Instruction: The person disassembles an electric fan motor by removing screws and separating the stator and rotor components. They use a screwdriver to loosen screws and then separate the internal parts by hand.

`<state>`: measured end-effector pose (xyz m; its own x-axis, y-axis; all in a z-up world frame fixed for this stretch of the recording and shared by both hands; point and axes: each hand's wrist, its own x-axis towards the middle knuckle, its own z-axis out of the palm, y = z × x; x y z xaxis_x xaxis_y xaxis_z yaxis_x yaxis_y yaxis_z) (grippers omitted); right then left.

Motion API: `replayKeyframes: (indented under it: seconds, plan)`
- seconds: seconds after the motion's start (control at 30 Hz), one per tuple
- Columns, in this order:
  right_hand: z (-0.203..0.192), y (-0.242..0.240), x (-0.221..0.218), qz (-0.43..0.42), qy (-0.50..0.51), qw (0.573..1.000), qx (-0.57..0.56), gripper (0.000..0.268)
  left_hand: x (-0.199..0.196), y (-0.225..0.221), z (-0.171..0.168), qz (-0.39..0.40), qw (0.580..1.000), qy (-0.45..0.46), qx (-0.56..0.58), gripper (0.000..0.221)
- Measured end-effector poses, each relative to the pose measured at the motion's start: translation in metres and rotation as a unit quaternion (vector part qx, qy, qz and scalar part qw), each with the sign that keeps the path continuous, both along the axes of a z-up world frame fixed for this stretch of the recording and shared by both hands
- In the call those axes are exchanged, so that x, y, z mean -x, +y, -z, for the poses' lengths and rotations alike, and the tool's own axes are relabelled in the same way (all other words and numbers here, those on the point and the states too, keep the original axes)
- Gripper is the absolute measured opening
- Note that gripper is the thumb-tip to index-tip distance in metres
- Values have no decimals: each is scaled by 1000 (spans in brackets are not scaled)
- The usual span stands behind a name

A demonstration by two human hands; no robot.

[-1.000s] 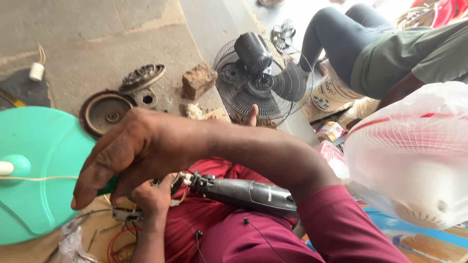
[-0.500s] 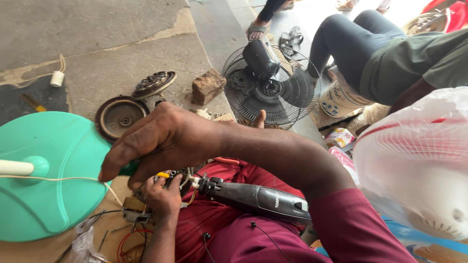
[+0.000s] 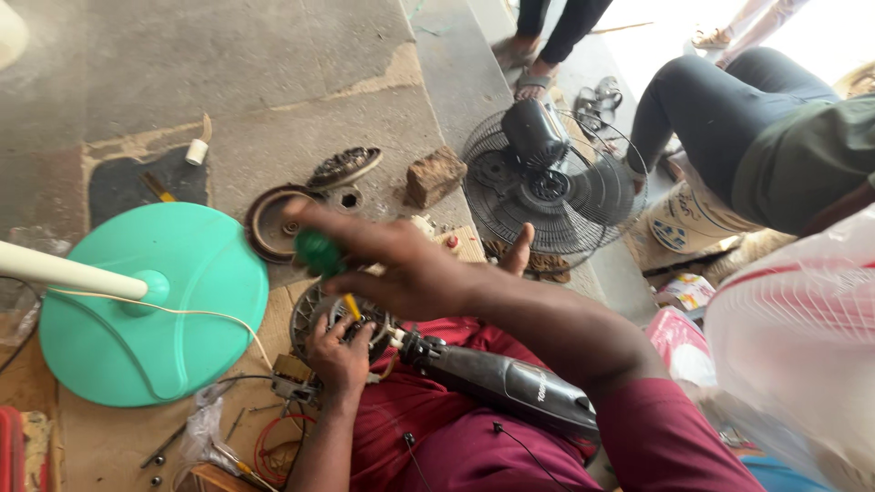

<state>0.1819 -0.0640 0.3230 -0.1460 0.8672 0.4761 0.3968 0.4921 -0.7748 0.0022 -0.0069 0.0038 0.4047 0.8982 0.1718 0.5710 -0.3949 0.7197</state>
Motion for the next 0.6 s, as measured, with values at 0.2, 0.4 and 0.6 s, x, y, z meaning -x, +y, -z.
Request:
replayKeyframes:
  seconds: [0.2, 0.4, 0.6]
  plan:
    - [-15, -58, -60, 7, 260, 965, -42, 54, 0, -4, -2, -2, 1000, -24, 2, 39]
    - [128, -93, -76, 186, -108, 942, 258, 31, -1, -4, -11, 4, 998, -55, -3, 38]
    - [255, -149, -66, 193, -64, 820, 534, 51, -1, -9, -17, -23, 998, -47, 24, 30]
